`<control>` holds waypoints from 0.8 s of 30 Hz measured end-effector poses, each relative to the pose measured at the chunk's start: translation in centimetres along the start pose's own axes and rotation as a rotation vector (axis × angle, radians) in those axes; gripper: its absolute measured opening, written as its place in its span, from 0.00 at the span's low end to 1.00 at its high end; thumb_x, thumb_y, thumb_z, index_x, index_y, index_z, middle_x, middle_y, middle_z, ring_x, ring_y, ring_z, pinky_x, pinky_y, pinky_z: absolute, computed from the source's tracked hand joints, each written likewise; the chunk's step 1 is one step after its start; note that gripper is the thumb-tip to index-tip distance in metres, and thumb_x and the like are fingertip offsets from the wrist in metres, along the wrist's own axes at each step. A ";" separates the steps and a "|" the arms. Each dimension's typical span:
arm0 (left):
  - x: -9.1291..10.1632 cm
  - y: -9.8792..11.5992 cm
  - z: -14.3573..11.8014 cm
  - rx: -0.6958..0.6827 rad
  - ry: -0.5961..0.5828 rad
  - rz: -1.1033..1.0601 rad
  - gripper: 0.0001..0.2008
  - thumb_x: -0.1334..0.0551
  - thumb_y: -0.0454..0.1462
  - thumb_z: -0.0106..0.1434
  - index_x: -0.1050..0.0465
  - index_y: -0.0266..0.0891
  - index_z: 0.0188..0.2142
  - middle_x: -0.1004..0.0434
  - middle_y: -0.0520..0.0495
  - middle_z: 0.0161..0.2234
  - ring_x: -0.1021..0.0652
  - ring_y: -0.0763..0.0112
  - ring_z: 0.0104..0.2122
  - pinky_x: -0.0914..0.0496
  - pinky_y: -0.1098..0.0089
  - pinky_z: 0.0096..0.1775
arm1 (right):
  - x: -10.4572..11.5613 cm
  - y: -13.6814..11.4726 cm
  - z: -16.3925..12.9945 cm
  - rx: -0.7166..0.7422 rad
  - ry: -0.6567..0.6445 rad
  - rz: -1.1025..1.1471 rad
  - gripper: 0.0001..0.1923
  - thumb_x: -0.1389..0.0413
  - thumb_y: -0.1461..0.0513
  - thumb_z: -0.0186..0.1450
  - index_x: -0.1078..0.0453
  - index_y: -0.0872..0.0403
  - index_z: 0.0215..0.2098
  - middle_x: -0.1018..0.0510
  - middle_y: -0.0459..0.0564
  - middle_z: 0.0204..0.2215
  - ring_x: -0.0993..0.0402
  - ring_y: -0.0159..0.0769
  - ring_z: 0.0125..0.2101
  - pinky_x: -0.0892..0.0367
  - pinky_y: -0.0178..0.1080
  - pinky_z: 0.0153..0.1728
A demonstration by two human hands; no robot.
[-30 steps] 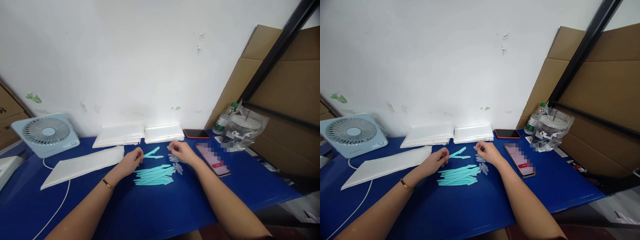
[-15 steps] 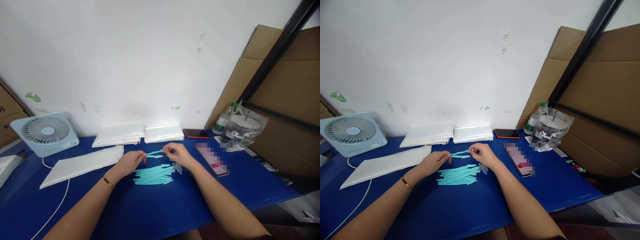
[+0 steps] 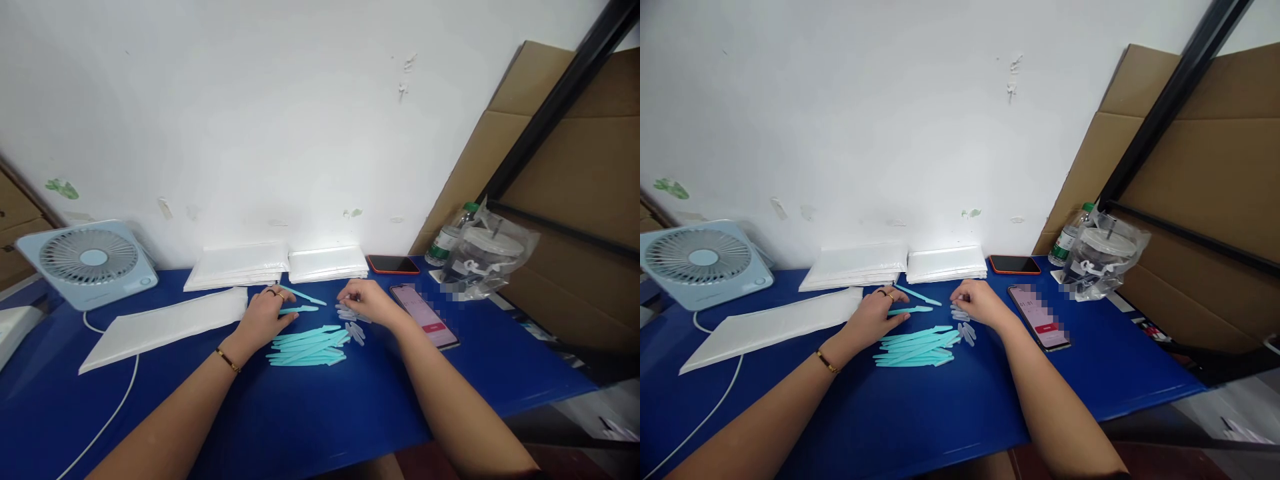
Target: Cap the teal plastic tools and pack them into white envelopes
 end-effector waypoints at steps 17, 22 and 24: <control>-1.8 0.6 -0.7 0.043 -0.264 -0.151 0.08 0.42 0.43 0.57 0.28 0.42 0.28 0.26 0.50 0.31 0.27 0.69 0.30 0.38 0.72 0.29 | -0.9 0.0 -0.9 0.009 -0.162 -0.264 0.06 0.40 0.66 0.51 0.27 0.54 0.28 0.25 0.47 0.27 0.31 0.31 0.25 0.43 0.31 0.26; -1.6 0.0 -0.5 0.078 -0.194 -0.119 0.07 0.43 0.40 0.58 0.30 0.41 0.30 0.27 0.50 0.29 0.27 0.69 0.30 0.37 0.71 0.30 | -1.1 0.4 -0.7 -0.035 -0.152 -0.266 0.07 0.44 0.70 0.50 0.26 0.54 0.25 0.23 0.47 0.25 0.30 0.32 0.24 0.43 0.31 0.25; -1.5 -0.2 -0.5 0.092 -0.168 -0.109 0.06 0.43 0.40 0.58 0.30 0.41 0.31 0.27 0.50 0.29 0.27 0.69 0.30 0.37 0.71 0.31 | -1.3 0.3 -0.8 -0.024 -0.160 -0.183 0.08 0.45 0.70 0.51 0.26 0.54 0.26 0.24 0.46 0.25 0.30 0.31 0.24 0.42 0.30 0.25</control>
Point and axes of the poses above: each hand's wrist, its own z-axis towards the middle knuckle, its own x-axis out of the back of the hand, y = z × x, the point moved 5 cm from there along z, towards the middle knuckle
